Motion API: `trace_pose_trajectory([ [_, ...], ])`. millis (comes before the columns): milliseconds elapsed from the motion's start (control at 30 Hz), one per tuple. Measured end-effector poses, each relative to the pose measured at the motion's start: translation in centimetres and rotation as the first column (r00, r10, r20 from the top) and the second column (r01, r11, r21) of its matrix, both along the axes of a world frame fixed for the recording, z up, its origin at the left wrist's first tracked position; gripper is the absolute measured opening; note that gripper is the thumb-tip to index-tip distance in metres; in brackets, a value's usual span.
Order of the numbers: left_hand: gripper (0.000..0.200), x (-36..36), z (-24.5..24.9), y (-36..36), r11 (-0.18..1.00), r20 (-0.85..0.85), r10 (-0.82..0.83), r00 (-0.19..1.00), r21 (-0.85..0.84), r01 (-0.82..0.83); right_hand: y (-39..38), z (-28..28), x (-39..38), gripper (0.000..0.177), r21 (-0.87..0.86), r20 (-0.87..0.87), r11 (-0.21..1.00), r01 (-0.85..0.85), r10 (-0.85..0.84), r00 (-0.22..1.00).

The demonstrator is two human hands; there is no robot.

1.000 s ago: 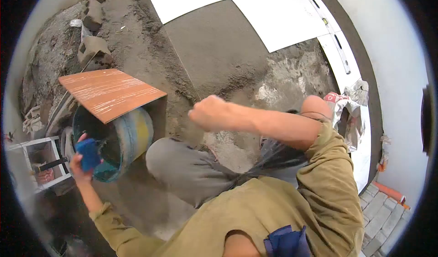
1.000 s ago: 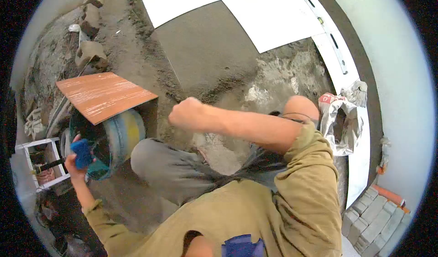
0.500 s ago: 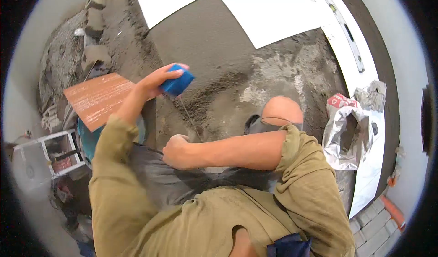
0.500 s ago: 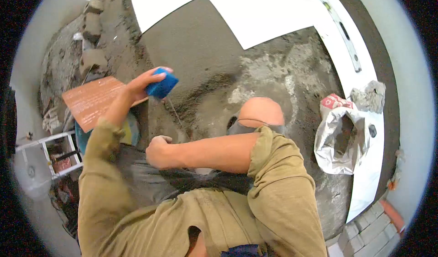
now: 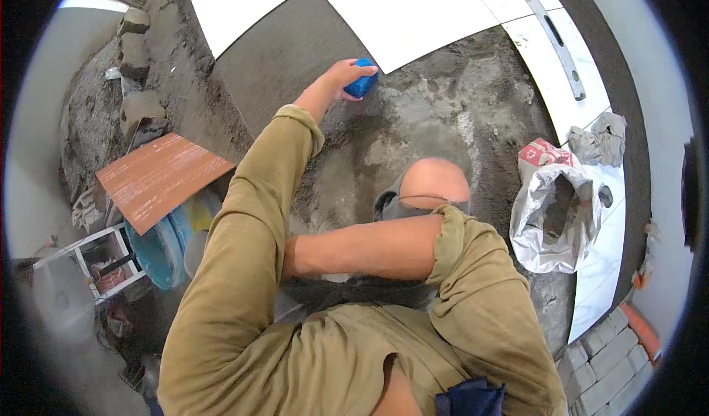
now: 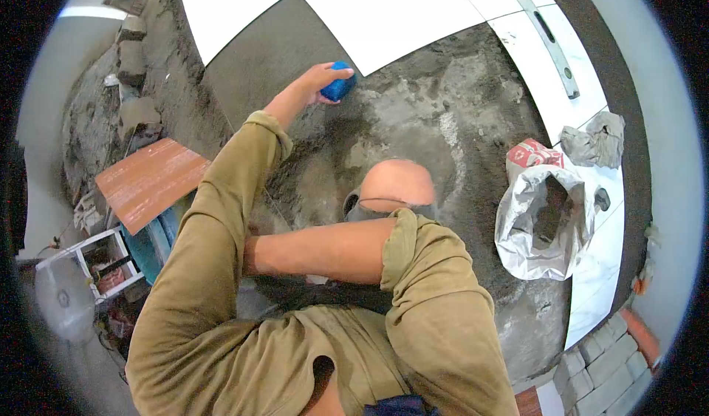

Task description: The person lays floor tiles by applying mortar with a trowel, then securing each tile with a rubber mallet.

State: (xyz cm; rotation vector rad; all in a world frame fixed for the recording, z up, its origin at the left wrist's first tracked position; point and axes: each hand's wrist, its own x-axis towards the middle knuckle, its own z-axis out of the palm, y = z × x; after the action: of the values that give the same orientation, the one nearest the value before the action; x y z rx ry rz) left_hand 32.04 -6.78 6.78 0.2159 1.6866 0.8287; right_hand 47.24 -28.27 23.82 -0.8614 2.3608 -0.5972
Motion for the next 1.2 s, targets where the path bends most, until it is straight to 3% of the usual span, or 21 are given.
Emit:
trace_pose_trajectory([
  [200, 0.046, -0.8, -0.5, -2.0, 0.999, -0.129, -0.052, 0.99, -0.014, 0.05, -0.4, -0.2, 0.0, 0.038, -0.001, -0.017, 1.0, -0.022, 0.022, 1.0],
  [233, 0.046, -1.5, -0.9, -3.4, 0.999, -0.13, -0.037, 0.991, -0.03, 0.033, -0.6, -0.1, 0.0, 0.038, -0.004, -0.024, 1.0, -0.029, 0.029, 0.999],
  [300, 0.038, -3.2, -2.0, -7.2, 0.986, -0.177, -0.167, 0.97, -0.041, 0.162, -1.2, -0.1, 0.1, 0.037, -0.012, -0.04, 0.999, -0.047, 0.047, 0.998],
  [367, 0.033, -4.1, -2.5, -12.4, 0.99, -0.195, -0.141, 0.971, -0.046, 0.135, -2.1, -0.3, -0.1, 0.037, 0.009, -0.06, 0.998, -0.061, 0.062, 0.996],
  [433, 0.035, -4.2, -1.5, -17.3, 0.968, -0.267, -0.228, 0.936, -0.169, 0.187, -2.9, -0.4, -0.3, 0.037, 0.05, -0.079, 0.997, -0.065, 0.069, 0.994],
  [500, 0.038, -5.5, -3.0, -22.7, 0.9, -0.474, -0.409, 0.78, -0.351, 0.258, -3.1, 0.8, -1.0, 0.037, 0.085, -0.029, 0.984, -0.155, 0.158, 0.987],
  [533, 0.039, -6.0, -2.5, -24.7, 0.886, -0.48, -0.42, 0.77, -0.4, 0.234, -3.1, 1.5, -1.2, 0.037, 0.126, 0.029, 0.963, -0.238, 0.236, 0.971],
  [600, 0.039, -6.7, -1.8, -28.0, 0.87, -0.49, -0.429, 0.759, -0.451, 0.2, -2.5, 2.5, -0.8, 0.033, 0.09, -0.016, 0.977, -0.191, 0.193, 0.981],
  [667, 0.033, -7.2, -1.4, -30.7, 0.866, -0.636, -0.358, 0.683, -0.5, -0.012, -2.0, 3.4, -0.4, 0.03, 0.055, -0.066, 0.987, -0.151, 0.154, 0.986],
  [700, 0.033, -7.6, -0.1, -31.5, 0.864, -0.643, -0.355, 0.679, -0.503, -0.025, -1.9, 3.9, -0.3, 0.029, 0.018, -0.077, 0.988, -0.154, 0.155, 0.985],
  [767, 0.025, -8.6, 2.0, -32.3, 0.959, -0.322, -0.161, 0.933, -0.274, 0.07, -2.5, 4.3, -0.5, 0.028, -0.012, -0.101, 0.987, -0.16, 0.158, 0.982],
  [800, 0.025, -8.9, 1.4, -32.7, 0.961, -0.332, -0.155, 0.93, -0.271, 0.063, -3.8, 4.1, -0.8, 0.028, 0.022, -0.057, 0.981, -0.191, 0.192, 0.98],
  [867, 0.021, -10.3, -0.7, -33.6, 0.906, -0.386, -0.421, 0.821, -0.218, 0.362, -4.9, 4.2, -1.5, 0.029, 0.069, -0.022, 0.973, -0.218, 0.22, 0.975],
  [900, 0.021, -10.3, 0.0, -32.6, 0.909, -0.396, -0.415, 0.819, -0.21, 0.36, -5.2, 4.2, -1.9, 0.029, 0.047, 0.043, 0.969, -0.245, 0.243, 0.969],
  [967, 0.027, -7.6, 2.5, -29.7, 0.773, -0.146, -0.529, 0.836, -0.489, 0.404, -6.2, 3.8, -2.0, 0.029, 0.047, 0.117, 0.954, -0.297, 0.29, 0.95],
  [1033, 0.04, -5.7, 3.0, -29.1, 0.738, -0.236, -0.605, 0.76, -0.525, 0.424, -7.2, 3.5, -2.4, 0.027, 0.255, 0.134, 0.933, -0.255, 0.227, 0.965],
  [1100, 0.046, -4.9, 0.9, -29.6, 0.735, -0.24, -0.61, 0.755, -0.527, 0.426, -5.9, 3.2, -2.6, 0.025, 0.272, 0.137, 0.941, -0.204, 0.172, 0.975],
  [1167, 0.051, -4.4, 1.1, -29.5, 0.734, -0.352, -0.652, 0.671, -0.515, 0.443, -2.2, 4.9, -3.0, 0.025, 0.093, 0.013, 0.98, -0.176, 0.176, 0.984],
  [1200, 0.05, -4.5, 1.7, -29.1, 0.778, -0.338, -0.58, 0.741, -0.498, 0.382, -2.0, 4.3, -3.2, 0.021, 0.077, 0.033, 0.989, -0.129, 0.127, 0.991],
])
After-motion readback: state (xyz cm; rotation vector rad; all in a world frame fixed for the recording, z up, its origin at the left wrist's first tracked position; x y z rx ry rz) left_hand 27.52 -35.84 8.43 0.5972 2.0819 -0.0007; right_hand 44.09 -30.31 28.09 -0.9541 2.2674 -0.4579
